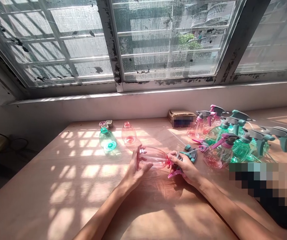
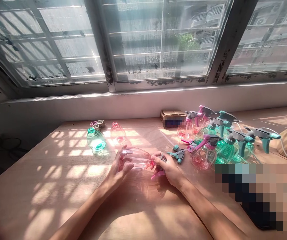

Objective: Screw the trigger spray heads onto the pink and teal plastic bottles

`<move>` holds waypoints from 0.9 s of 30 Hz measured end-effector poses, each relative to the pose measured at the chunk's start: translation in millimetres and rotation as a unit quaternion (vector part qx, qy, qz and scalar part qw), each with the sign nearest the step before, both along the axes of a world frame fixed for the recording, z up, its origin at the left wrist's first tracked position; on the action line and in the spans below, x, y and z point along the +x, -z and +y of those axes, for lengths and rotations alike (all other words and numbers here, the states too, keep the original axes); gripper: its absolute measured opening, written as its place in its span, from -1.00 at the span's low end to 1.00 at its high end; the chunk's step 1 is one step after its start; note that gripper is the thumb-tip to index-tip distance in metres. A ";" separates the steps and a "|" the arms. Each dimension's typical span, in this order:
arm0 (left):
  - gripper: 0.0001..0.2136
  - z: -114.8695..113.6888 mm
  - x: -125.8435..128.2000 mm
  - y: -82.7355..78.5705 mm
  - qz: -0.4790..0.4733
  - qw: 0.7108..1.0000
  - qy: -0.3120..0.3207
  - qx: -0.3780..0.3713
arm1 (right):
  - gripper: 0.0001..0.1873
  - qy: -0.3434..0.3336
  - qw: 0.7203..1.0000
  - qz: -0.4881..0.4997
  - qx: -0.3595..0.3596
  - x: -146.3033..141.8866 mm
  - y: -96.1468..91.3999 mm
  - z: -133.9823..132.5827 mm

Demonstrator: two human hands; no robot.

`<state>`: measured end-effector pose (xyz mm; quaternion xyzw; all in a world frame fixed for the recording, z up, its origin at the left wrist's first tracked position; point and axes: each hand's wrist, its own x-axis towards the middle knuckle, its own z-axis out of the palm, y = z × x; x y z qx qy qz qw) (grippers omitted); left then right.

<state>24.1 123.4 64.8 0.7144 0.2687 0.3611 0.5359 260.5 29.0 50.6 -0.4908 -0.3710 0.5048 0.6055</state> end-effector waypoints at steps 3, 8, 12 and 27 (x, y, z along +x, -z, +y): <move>-0.19 -1.6 0.3 0.4 -0.005 0.999 0.004 0.037 | -0.44 0.001 1.000 -0.011 -0.006 0.4 -0.5 2.4; -0.15 -6.4 2.6 -0.4 -0.020 0.998 -0.013 0.055 | -0.28 0.029 0.993 -0.114 0.015 5.9 -4.2 2.5; -0.14 0.1 -0.6 1.8 -0.037 0.997 -0.057 0.042 | -0.21 0.131 0.953 -0.265 0.059 17.8 -11.7 -1.3; -0.24 11.3 -0.5 3.6 -0.099 0.983 -0.144 0.053 | -0.48 0.109 0.860 -0.496 -0.046 -10.3 15.9 9.5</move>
